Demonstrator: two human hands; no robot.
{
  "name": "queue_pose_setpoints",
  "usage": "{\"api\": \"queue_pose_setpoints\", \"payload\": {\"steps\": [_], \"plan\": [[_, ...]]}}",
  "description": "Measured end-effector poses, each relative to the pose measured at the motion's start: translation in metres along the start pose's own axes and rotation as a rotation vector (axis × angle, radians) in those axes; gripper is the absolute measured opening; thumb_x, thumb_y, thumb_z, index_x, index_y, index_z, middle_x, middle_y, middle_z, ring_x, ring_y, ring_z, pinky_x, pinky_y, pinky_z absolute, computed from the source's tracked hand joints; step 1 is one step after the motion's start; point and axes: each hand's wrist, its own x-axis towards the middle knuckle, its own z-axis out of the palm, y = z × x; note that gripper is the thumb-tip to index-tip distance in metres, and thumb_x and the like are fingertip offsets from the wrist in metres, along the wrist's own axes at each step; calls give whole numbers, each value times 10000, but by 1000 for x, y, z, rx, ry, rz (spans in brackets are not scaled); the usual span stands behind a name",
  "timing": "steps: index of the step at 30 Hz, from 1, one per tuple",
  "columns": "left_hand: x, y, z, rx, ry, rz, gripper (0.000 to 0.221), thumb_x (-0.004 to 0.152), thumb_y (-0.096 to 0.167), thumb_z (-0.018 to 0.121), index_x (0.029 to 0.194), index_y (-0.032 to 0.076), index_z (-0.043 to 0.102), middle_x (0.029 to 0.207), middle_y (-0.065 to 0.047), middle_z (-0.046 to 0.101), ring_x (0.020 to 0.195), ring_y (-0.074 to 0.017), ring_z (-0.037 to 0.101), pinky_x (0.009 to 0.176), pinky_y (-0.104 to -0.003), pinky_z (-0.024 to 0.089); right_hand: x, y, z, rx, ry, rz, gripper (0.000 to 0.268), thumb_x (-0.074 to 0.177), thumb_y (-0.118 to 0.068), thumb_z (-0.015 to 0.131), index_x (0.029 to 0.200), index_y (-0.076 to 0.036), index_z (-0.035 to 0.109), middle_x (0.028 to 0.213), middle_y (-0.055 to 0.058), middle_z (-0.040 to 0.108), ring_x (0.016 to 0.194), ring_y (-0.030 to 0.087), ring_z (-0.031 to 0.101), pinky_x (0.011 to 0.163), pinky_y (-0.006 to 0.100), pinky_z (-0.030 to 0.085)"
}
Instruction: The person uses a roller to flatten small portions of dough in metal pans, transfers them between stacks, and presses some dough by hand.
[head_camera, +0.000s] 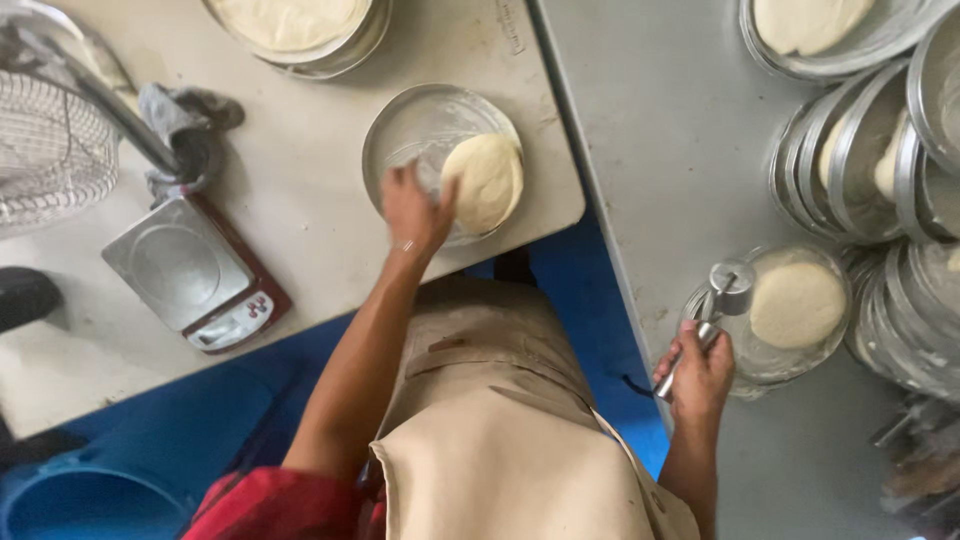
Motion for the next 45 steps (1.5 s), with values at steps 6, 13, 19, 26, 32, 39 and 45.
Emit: {"api": "queue_pose_setpoints", "payload": {"steps": [6, 13, 19, 26, 32, 39, 45], "plan": [[13, 52, 24, -190, -188, -107, 414, 796, 297, 832, 973, -28, 646, 1029, -276, 649, 988, -430, 605, 886, -510, 506, -21, 7, 12, -74, -21, -30, 155, 1025, -185, 594, 1057, -67, 499, 716, 48, 514, 447, 141, 493, 373, 321, 412], [13, 46, -38, -578, -227, -367, 423, 837, 262, 814, 1065, 9, 563, 938, -227, 704, 867, -354, 712, 835, -458, 582, -16, 17, 7, -135, -46, 12, 172, 1015, -183, 604, 1060, -48, 508, 702, 53, 500, 441, 149, 487, 367, 329, 412], [39, -28, -22, 78, -43, 236, 644, 1063, 373, 709, 1512, 10, 424, 1592, -267, 369, 1513, -393, 340, 1243, -530, 305, 1, -1, 12, -201, -76, 30, 165, 997, -167, 601, 1064, -52, 502, 712, 48, 495, 432, 153, 475, 363, 333, 402], [53, -10, 7, 259, -621, 481, 765, 1032, 533, 339, 1613, 55, 201, 1705, -114, 133, 1574, -247, 95, 1268, -528, -6, 6, -23, 23, -265, -74, -19, 208, 1014, -213, 604, 1046, -38, 498, 708, 49, 502, 433, 142, 475, 360, 322, 398], [74, -5, 3, 374, -587, 490, 765, 1037, 513, 280, 1640, 51, 190, 1717, -99, 26, 1579, -262, 23, 1238, -572, -71, 2, -17, 14, -232, -61, 8, 199, 1021, -239, 608, 1033, -71, 502, 687, 34, 493, 435, 129, 476, 360, 307, 401], [31, 52, 29, 292, -601, 315, 766, 1029, 521, 263, 1639, 65, 187, 1715, -118, 30, 1587, -251, 5, 1225, -586, -110, -1, 3, 8, -378, -87, 80, 209, 1022, -215, 607, 1022, -28, 513, 687, 43, 507, 439, 134, 493, 366, 317, 413], [40, 33, 40, 196, -558, 290, 763, 1062, 539, 216, 1647, 52, 167, 1737, -103, 35, 1604, -240, -7, 1228, -586, -124, -4, -11, 32, -341, -163, -7, 196, 971, -222, 613, 1051, -67, 523, 667, 34, 497, 397, 136, 462, 339, 321, 397]]}}
